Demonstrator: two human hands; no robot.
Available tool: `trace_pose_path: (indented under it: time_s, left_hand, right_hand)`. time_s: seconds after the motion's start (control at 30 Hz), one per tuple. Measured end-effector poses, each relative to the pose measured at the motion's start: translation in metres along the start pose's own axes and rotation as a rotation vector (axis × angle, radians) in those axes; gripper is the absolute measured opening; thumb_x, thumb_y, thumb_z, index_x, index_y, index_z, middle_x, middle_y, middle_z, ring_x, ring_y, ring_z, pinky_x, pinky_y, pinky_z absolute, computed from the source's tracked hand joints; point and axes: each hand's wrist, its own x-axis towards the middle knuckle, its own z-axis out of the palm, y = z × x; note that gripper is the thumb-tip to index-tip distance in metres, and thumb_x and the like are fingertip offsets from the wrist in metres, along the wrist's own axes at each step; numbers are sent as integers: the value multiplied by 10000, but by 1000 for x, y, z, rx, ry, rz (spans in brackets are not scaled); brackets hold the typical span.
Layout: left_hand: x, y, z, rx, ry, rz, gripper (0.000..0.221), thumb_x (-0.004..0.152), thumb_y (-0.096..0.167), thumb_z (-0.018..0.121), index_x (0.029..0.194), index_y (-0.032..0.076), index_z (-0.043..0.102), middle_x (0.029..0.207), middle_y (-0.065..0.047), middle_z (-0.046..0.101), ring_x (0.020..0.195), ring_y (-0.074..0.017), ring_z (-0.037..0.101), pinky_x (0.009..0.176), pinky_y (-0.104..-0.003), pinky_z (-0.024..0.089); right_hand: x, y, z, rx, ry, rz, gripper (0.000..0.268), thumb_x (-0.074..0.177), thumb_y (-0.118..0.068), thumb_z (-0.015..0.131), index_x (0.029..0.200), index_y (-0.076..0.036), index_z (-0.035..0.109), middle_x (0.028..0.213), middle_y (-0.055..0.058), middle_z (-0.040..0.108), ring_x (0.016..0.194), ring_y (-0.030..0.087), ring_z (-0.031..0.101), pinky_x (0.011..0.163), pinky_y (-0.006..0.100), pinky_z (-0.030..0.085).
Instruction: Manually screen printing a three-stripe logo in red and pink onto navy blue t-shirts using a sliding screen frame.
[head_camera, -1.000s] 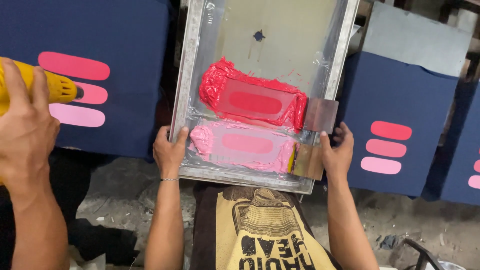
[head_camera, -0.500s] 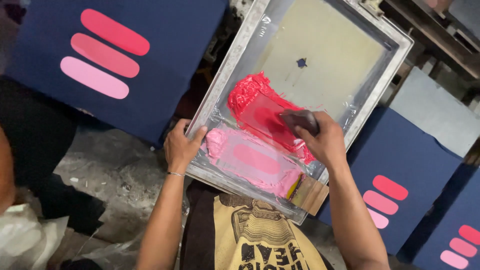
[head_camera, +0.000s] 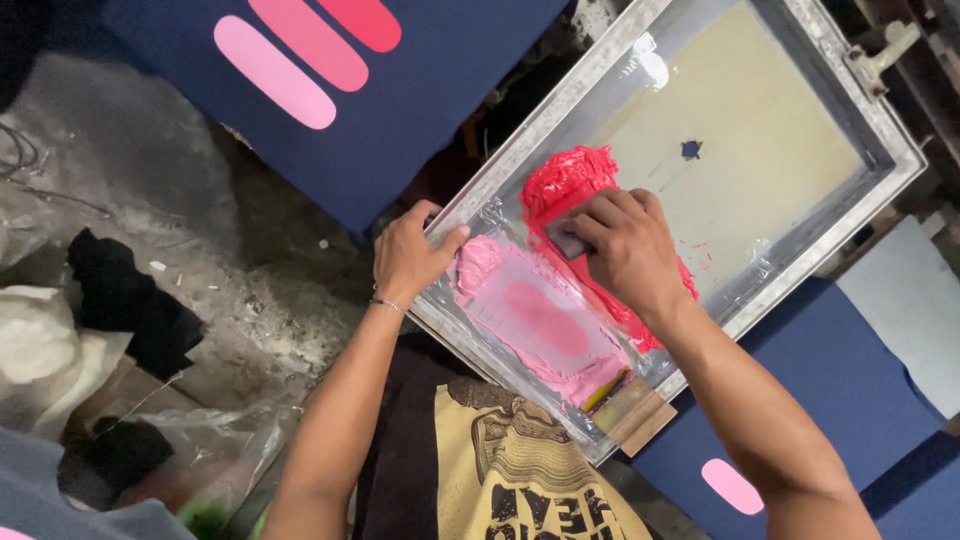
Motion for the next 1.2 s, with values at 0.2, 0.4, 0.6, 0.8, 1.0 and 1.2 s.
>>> trace_pose_path:
  time_s: [0.2,0.4,0.6,0.8,1.0,1.2]
  left_hand:
    - [0,7,-4,-19,-9,14,490,807,541,763,1120,168,707,980,-129,767,1007,-393,720,849,-515,555]
    - [0,5,-6,-13,23,15,451,806,538,777,1086,189,718,925,-113,761,953,-372,729,805,-499,563]
    - [-1,8,-4,-18,51,36,430,811,512,807,1072,181,725,901,-103,761,922,-363,734,785,-483,566]
    - [1,6,-3,-27,59,54,449,823,536,809,1066,168,724,905,-112,757,934,-367,728,811,-494,558]
    - [-1,6,-2,-35,79,55,435,820,522,822,1048,164,729,909,-104,755,945,-367,724,831,-490,555]
    - [-2,11,-4,-1,21,-1,508,830,580,769,1107,157,724,1043,-142,756,1066,-389,692,914,-521,532]
  right_hand:
    - [-1,10,31,-121,-170,41,118,812,-193,668,839,-300,625,823,-109,539,941,148,568,975,392,396]
    - [-20,16,24,-196,-242,23,141,868,-275,687,776,-302,583,777,-112,494,888,136,544,967,371,404]
    - [-63,22,16,-164,-228,86,227,852,-365,730,735,-278,555,749,-83,481,864,132,545,1020,372,361]
    - [-104,24,-4,-148,-228,157,179,875,-305,748,788,-259,598,786,-58,526,918,125,558,1131,490,285]
    - [-148,32,-2,-143,-199,243,227,814,-348,786,757,-270,580,781,-81,506,905,117,528,1157,498,268]
    - [-189,30,-5,-206,-160,371,180,799,-353,800,807,-276,638,800,-89,559,912,116,557,1189,522,240]
